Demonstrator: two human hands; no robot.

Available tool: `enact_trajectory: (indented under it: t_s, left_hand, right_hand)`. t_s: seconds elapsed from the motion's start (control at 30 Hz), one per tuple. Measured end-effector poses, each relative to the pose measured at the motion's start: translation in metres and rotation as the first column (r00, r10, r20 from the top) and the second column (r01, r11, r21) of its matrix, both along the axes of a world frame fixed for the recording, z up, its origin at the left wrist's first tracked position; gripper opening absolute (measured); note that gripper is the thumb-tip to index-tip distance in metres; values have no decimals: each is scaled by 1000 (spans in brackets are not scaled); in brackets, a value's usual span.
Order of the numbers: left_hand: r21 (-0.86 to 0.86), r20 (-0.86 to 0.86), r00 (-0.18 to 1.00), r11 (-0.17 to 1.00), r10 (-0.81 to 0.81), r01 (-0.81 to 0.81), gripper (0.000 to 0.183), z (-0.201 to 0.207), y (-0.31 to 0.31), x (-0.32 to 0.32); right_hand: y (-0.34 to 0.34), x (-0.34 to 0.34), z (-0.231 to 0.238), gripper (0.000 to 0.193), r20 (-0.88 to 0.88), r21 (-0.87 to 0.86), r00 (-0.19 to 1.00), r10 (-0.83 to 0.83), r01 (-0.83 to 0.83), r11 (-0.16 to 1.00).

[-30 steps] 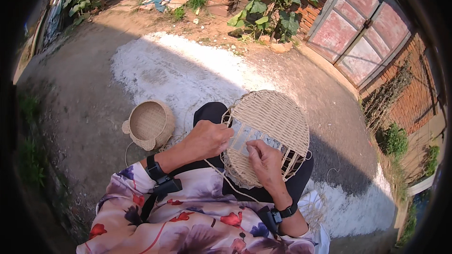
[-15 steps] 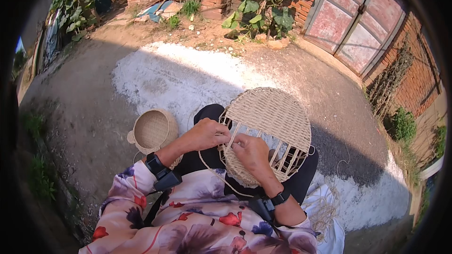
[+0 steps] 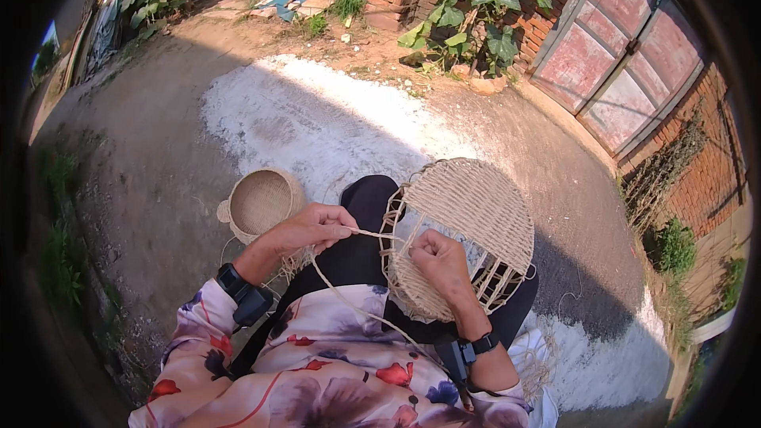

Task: Weaving the base and sides of a round basket or tray using thin strips of weaving material.

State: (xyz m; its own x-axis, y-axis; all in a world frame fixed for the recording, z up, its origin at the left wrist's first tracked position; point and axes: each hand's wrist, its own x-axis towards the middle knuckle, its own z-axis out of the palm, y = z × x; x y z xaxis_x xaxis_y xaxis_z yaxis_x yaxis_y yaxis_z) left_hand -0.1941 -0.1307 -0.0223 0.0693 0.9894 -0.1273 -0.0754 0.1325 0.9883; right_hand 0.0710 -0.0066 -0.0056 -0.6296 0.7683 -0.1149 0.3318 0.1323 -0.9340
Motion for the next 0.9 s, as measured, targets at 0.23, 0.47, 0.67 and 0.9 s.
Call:
enact_trajectory:
  t_s: [0.23,0.47,0.67,0.9]
  left_hand:
    - [240,-410,853,940,324,-242,19,-2,-31,-41]
    - [649,-473,789,760,391,12,25,40,19,36]
    - [647,-579,677,761,453,44,15,39,44,66]
    - [528,-597,791,808,136,260,15,39,56,120]
  right_hand:
    - [-1,-7,22,10,-9,-258,998,-61,56,964]
    - [-1,2,15,11,-7,-116,1000,-28,27,993]
    - [-15,71,41,12,130,65,992,-2,-7,998]
    - [-11,87,37,6,-131,337,988,-77,117,934]
